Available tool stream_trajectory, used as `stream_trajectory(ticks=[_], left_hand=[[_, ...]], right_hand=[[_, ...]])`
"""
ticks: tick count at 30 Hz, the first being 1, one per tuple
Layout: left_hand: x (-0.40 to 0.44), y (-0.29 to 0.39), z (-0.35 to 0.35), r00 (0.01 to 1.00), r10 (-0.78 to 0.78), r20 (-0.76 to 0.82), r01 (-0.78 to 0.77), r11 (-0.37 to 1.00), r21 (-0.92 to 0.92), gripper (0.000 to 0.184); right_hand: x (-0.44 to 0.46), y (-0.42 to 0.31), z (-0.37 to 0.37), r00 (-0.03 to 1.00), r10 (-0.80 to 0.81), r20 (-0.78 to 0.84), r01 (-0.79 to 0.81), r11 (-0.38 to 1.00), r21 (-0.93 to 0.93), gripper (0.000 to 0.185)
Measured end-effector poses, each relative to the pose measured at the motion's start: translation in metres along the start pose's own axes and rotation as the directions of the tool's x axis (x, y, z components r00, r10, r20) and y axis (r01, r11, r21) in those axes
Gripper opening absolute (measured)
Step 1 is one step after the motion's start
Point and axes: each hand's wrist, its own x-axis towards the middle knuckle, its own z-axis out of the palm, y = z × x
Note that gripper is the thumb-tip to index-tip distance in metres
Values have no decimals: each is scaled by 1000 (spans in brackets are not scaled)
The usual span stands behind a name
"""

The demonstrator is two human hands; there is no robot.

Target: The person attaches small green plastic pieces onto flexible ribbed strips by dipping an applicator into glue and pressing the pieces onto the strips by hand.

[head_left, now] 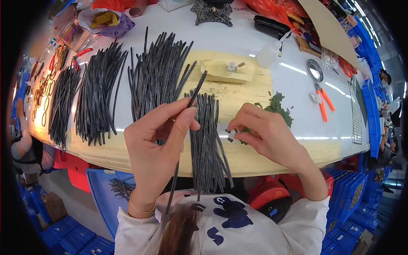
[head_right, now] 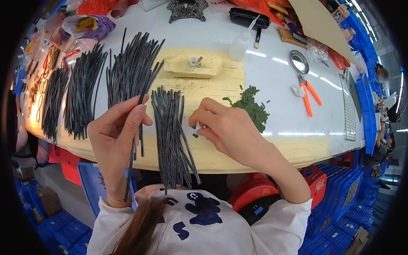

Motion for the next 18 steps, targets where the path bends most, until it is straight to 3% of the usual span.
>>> stream_trajectory(ticks=[5,11,13,15,18], left_hand=[[-3,-4,2,998,-8,62,8,1000,-1,18],[-6,-7,-1,996,-49,71,50,999,-20,20],[-8,-7,0,984,-112,139,121,991,-58,21],[-10,-6,3,962,-168,214,191,977,-91,21],[-13,-7,7,954,-160,254,198,972,-130,21]], right_hand=[[10,2,-8,972,-89,218,122,982,-144,14],[8,-3,-10,980,-46,193,71,990,-126,14],[6,-12,-15,987,62,148,-89,978,187,13],[2,-20,-18,974,182,133,-224,846,483,13],[0,-29,-10,980,198,2,-167,820,547,12]])
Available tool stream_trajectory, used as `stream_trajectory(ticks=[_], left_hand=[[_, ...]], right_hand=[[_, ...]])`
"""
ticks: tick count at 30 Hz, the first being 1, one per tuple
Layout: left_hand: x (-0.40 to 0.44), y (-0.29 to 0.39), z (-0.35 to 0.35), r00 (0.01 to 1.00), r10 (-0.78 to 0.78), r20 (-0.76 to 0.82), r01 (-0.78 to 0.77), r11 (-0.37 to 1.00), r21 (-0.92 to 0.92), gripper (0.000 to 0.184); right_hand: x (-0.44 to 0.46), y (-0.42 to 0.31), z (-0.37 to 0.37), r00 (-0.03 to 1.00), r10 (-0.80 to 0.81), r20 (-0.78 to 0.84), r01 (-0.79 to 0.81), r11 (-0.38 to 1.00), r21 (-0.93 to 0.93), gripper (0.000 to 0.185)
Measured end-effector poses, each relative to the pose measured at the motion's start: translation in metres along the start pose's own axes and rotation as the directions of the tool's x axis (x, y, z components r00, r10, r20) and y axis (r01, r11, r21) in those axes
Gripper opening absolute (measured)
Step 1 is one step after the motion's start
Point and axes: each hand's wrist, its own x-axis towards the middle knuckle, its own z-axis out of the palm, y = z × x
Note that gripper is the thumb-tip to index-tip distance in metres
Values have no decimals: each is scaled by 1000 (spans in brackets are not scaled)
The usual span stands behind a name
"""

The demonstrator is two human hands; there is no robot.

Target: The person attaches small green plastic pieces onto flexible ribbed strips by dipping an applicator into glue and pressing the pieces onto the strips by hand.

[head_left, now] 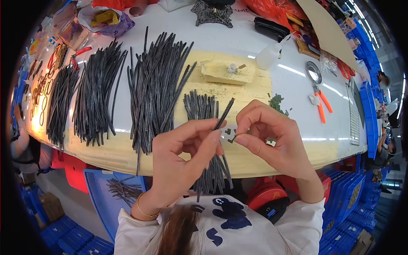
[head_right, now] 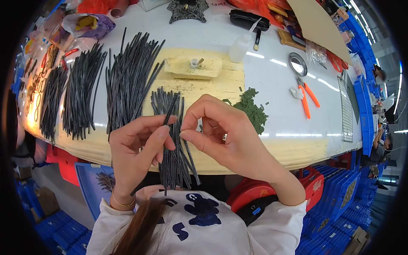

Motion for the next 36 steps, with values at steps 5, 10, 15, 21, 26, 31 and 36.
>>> stream_trajectory(ticks=[5,10,15,21,26,31,36], left_hand=[[-2,-1,3,999,12,42,-10,999,-44,20],[-3,-5,5,998,63,24,-61,997,-49,19],[-2,-5,4,995,99,7,-98,995,-20,18],[-1,-8,5,990,144,8,-144,988,62,18],[-2,-9,6,984,174,-21,-171,979,112,17],[-1,-7,6,987,163,-13,-160,980,116,16],[0,-8,9,986,168,-23,-165,982,90,14]], right_hand=[[2,-4,12,982,-110,-152,117,992,38,12],[5,-5,16,965,-186,-186,182,982,-40,13],[7,-6,18,957,-216,-194,201,975,-98,13],[7,-13,16,962,-199,-187,170,973,-158,14],[9,-11,16,962,-198,-186,170,973,-158,15],[10,-9,13,973,-158,-170,145,986,-87,15],[9,-11,14,967,-185,-173,162,978,-134,14]])
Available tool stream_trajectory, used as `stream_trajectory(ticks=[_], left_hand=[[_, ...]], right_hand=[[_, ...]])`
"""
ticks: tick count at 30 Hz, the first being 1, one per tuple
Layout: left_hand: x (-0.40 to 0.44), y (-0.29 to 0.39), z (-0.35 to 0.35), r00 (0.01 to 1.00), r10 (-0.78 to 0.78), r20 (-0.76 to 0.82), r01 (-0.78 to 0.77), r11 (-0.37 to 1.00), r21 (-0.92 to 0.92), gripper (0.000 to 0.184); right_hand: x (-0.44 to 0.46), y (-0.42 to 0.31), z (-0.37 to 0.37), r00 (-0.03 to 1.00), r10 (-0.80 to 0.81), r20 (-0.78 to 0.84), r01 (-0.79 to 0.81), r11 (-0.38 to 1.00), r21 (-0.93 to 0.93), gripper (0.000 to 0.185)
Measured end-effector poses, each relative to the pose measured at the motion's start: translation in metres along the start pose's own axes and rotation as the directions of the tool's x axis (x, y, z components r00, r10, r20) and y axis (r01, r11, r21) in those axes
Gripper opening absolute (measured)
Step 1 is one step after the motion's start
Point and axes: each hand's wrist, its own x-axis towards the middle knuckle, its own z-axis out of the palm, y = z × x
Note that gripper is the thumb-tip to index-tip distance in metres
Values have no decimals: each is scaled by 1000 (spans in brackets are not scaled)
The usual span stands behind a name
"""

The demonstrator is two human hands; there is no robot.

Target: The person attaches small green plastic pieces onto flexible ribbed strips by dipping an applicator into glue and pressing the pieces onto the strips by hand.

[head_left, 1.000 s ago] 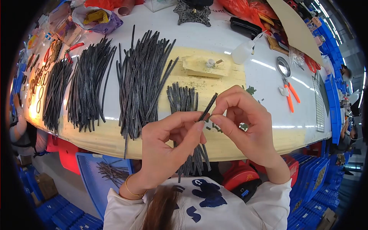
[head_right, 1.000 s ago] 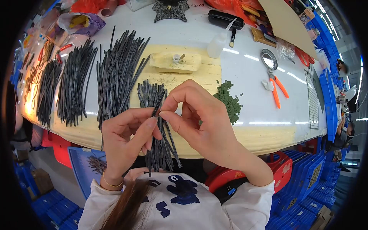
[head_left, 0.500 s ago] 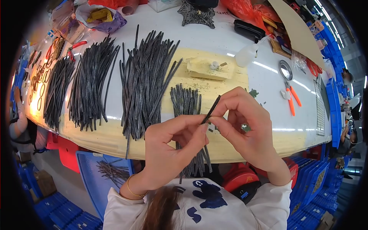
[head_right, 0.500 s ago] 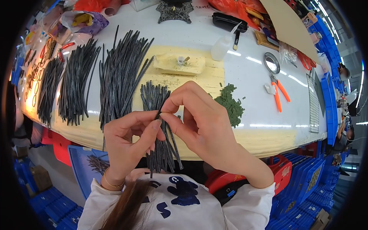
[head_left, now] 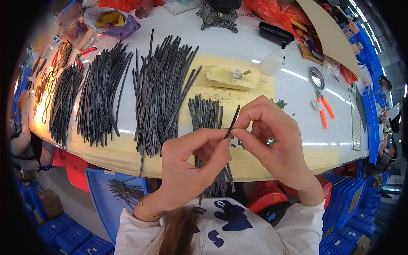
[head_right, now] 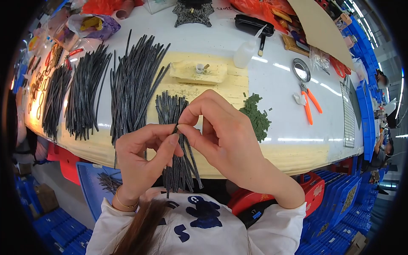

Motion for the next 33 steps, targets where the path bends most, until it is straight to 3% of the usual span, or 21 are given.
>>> stream_trajectory(ticks=[2,6,7,11,17,21,26,31,33], left_hand=[[1,-1,1,1000,5,-4,-5,1000,-7,13],[2,-2,-1,998,64,-23,-65,998,-20,11],[2,-1,-2,997,68,-25,-68,998,-18,11],[0,1,0,994,99,-39,-100,995,-20,9],[0,8,-3,997,72,17,-73,996,46,8],[5,21,-14,984,-56,169,57,998,2,7],[9,25,-22,959,-167,229,163,986,34,7],[16,14,-23,955,-118,271,94,991,99,6],[22,11,-22,961,-127,247,123,992,30,6]], right_hand=[[0,-3,-1,1000,-14,-7,14,1000,-22,14],[0,-13,-5,967,256,-5,-252,956,152,12],[0,-12,-4,968,252,-4,-248,957,153,12],[-3,5,0,963,249,107,-271,855,443,14],[-4,7,-2,973,212,93,-231,873,429,14],[-2,1,-12,909,326,261,-414,783,464,12],[4,-5,-16,896,336,291,-425,838,342,10],[10,-4,-19,887,337,316,-426,863,273,10],[15,5,-22,902,319,289,-404,862,307,8]])
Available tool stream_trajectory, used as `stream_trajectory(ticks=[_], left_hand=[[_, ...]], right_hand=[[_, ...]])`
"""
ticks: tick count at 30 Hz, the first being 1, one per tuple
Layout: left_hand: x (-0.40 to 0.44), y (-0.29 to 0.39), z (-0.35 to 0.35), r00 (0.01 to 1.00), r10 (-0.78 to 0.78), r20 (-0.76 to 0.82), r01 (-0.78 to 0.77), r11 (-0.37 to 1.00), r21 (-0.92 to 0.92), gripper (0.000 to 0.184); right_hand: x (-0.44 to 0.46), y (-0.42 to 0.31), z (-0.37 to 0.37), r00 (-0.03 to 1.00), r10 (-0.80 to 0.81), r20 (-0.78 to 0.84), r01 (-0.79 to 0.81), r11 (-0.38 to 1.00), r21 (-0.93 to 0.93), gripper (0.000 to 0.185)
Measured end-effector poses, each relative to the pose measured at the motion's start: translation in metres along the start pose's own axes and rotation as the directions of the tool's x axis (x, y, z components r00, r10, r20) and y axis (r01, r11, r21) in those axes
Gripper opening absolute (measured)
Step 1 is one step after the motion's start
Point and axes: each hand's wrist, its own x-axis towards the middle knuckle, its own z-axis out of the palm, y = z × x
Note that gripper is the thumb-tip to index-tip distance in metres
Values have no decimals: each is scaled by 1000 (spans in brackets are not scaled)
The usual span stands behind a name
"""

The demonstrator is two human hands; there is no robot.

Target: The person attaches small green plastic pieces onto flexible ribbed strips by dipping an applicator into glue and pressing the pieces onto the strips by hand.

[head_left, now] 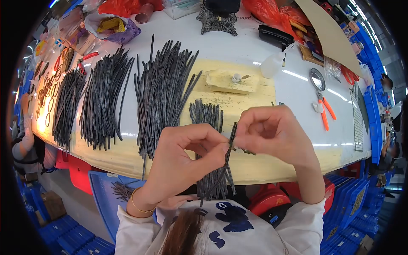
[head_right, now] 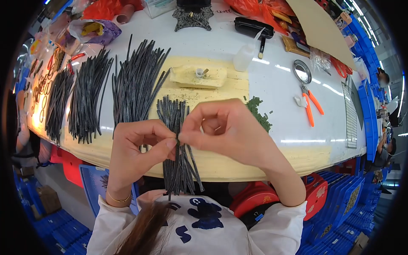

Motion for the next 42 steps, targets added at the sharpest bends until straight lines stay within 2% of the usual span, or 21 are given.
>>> stream_trajectory(ticks=[1,2,3,4,5,8,13,14,15,17,18,19,23,29,33,34,36,38,39,40,42], left_hand=[[4,-1,0,1000,-12,-24,10,997,-74,6],[7,-2,1,999,-26,-47,19,989,-147,6],[10,-4,3,997,-42,-67,26,975,-220,6],[13,-6,5,997,-42,-61,27,975,-220,6],[16,-8,6,996,-40,-84,18,968,-250,6],[24,-13,9,984,-51,-172,-12,938,-346,5],[25,-16,9,966,16,-259,-92,954,-286,6],[25,-16,9,965,13,-263,-90,955,-283,6],[25,-16,9,962,21,-272,-95,960,-263,7],[24,-15,9,955,35,-295,-107,967,-231,7],[24,-15,9,951,43,-307,-113,970,-215,7],[24,-15,9,949,42,-313,-114,970,-216,7],[25,-15,8,955,55,-293,-109,980,-169,8],[25,-15,9,955,57,-291,-109,980,-166,7],[24,-15,10,952,36,-305,-101,975,-198,7],[24,-15,10,954,34,-299,-97,975,-198,7],[25,-13,11,959,16,-283,-88,966,-242,6],[26,-12,8,960,-1,-281,-83,955,-285,6],[26,-13,7,957,-2,-288,-85,954,-286,6],[26,-13,7,960,-11,-280,-78,949,-305,6],[26,-13,5,965,-27,-260,-64,939,-337,6]], right_hand=[[9,3,-3,1000,3,-2,-3,1000,0,8],[20,6,-5,952,-165,-258,131,981,-147,5],[28,10,-8,812,-349,-468,213,924,-318,2],[32,16,-10,810,-348,-473,211,924,-318,2],[37,21,-12,774,-433,-462,241,876,-417,1],[52,30,-17,665,-657,-355,299,669,-680,1],[49,25,-14,701,-656,-280,174,538,-825,7],[47,25,-11,703,-655,-279,178,541,-822,7],[45,24,-7,674,-667,-317,293,636,-714,8],[38,23,2,632,-666,-397,506,742,-439,11],[36,22,6,618,-653,-438,596,752,-281,12],[34,20,10,621,-653,-433,597,752,-279,12],[29,17,24,746,-518,-419,573,820,7,8],[27,18,15,796,-484,-363,533,845,44,9],[38,21,-3,604,-700,-381,500,705,-503,11],[40,22,-5,602,-698,-387,496,707,-504,11],[45,22,-12,574,-765,-291,366,558,-745,11],[51,21,-14,570,-804,-167,219,345,-913,12],[49,21,-11,573,-804,-160,226,343,-912,12],[44,20,-5,604,-769,-210,381,510,-771,11],[32,20,8,689,-673,-267,588,735,-337,10]])
